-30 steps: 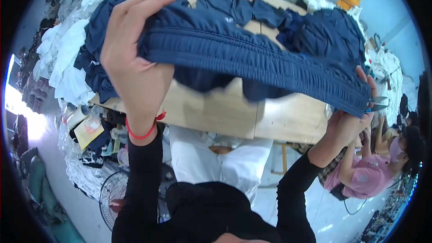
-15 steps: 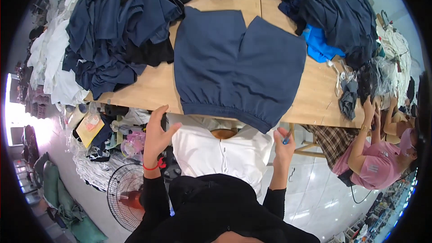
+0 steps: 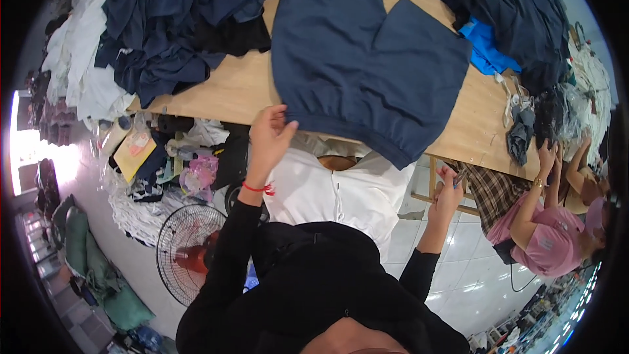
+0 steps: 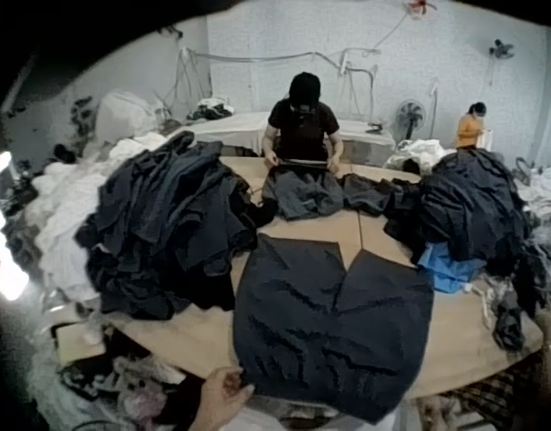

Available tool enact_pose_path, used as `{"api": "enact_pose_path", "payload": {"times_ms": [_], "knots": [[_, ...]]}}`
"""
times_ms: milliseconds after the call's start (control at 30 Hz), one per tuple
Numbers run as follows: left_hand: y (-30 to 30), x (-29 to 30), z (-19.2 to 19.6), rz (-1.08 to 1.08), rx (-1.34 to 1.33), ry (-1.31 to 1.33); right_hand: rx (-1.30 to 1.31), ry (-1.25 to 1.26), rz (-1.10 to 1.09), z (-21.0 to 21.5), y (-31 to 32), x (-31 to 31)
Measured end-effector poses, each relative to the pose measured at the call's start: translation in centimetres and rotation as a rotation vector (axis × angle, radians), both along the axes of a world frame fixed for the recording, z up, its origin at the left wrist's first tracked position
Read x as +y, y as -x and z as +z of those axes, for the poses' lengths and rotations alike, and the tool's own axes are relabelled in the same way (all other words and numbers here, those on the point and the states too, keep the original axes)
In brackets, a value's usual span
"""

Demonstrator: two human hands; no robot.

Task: Trimming excess threads from finished pairs of shorts using thread snips.

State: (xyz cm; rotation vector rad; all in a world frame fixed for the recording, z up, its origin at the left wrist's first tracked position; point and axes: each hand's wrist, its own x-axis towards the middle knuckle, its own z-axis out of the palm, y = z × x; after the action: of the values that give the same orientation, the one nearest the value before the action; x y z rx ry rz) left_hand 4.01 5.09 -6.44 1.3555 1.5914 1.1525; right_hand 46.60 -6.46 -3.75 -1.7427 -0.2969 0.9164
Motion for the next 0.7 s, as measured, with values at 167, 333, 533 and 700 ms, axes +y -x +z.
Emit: {"api": "enact_pose_path", "payload": {"times_ms": [167,333,533,700], "knots": [[-1.4,-2.3,0.8,-0.095,-0.114,0.231,-0.046,-0.096,-0.026,0.2,3.7,2.7],[-1.2,-0.3,4.5,-0.212,0.313,-0.169,-0.357,-0.070,-0.057,-6.4,0.9,2.6],[-2.4,-1.4,2.8,-0.385,0.558,-0.268,0.008,-0.071,-0.169,-3.4,1.7,2.4],[-0.9,-1.5,5.5,-0.474,0.530,-0.331,0.129,-0.273,0.033,1.4,1.3,1.9]]}}
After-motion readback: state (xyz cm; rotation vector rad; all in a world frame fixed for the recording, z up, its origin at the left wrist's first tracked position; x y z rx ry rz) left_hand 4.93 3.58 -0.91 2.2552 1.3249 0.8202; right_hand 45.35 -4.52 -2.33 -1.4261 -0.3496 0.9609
